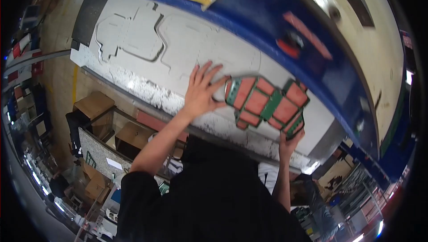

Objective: Using a die-cutting machine to cut shoe components from material sheets.

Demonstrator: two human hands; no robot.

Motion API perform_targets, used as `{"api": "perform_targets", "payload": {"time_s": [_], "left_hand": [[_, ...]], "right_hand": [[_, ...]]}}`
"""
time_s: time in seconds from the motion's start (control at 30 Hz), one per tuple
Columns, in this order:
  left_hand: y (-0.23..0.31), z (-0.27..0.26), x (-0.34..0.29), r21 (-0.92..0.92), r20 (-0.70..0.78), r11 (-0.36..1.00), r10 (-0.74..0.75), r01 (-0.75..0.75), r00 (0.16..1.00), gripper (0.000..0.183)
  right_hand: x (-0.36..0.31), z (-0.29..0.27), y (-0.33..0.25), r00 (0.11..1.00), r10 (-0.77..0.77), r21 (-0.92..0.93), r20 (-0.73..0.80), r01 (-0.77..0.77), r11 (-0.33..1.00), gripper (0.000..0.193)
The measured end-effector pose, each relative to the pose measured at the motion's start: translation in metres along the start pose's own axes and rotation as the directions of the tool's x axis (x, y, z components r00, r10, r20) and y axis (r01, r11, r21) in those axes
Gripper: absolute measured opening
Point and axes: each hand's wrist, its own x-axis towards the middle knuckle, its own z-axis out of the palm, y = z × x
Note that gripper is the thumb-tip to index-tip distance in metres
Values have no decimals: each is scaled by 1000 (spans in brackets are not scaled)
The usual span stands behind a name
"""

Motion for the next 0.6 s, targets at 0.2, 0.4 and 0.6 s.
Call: {"api": "perform_targets", "payload": {"time_s": [0.2,0.4,0.6], "left_hand": [[1,5,-2,65,-105,995,76,-69,992,76],[7,10,-4,78,-133,994,93,-83,987,79],[2,11,-3,75,-91,992,113,-106,989,93]], "right_hand": [[7,2,-5,999,-24,-73,-24,22,997,69],[8,-2,13,997,-54,-90,-49,49,995,67],[10,-6,25,993,-109,-69,-41,106,992,75]]}}
